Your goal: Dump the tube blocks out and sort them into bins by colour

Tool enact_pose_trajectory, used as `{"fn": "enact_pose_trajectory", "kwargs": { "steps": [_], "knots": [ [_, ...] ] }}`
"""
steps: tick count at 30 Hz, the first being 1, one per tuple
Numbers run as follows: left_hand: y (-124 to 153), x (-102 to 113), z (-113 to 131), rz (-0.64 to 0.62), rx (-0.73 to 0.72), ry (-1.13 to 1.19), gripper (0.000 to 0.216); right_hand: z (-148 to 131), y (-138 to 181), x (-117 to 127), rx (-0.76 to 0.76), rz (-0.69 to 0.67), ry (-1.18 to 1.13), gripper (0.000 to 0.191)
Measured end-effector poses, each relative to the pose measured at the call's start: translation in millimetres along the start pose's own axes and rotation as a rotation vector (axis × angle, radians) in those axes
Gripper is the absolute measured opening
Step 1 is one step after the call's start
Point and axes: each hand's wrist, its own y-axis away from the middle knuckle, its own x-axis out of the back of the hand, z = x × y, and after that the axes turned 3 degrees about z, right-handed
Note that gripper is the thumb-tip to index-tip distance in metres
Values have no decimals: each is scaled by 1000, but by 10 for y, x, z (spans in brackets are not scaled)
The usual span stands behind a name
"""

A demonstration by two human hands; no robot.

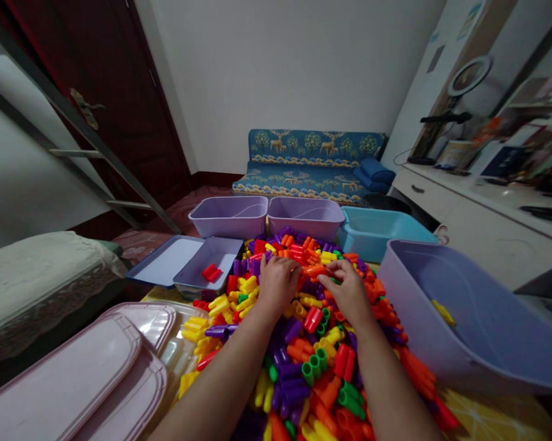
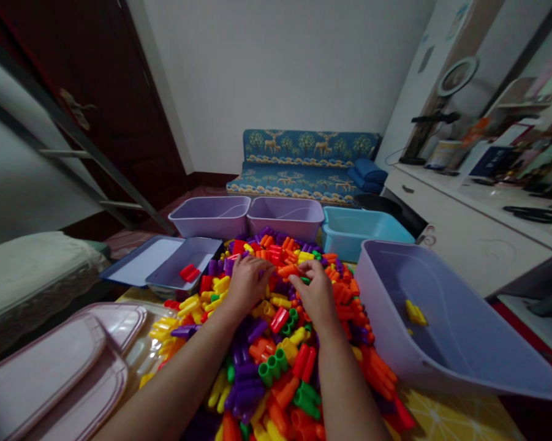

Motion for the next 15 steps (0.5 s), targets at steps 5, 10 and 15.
{"fn": "enact_pose_trajectory", "kwargs": {
  "steps": [5, 10, 15],
  "knots": [
    [-286, 12, 180, 58, -72, -78, 36, 27, 4, -1, -91, -22, -115, 42],
    [-753, -132, 103, 13, 18, -137, 74, -27, 15, 4, -103, -29, -143, 41],
    [-923, -274, -111, 5, 3, -135, 79, -37, 22, 6, -106, -51, -176, 38]
  ]
}}
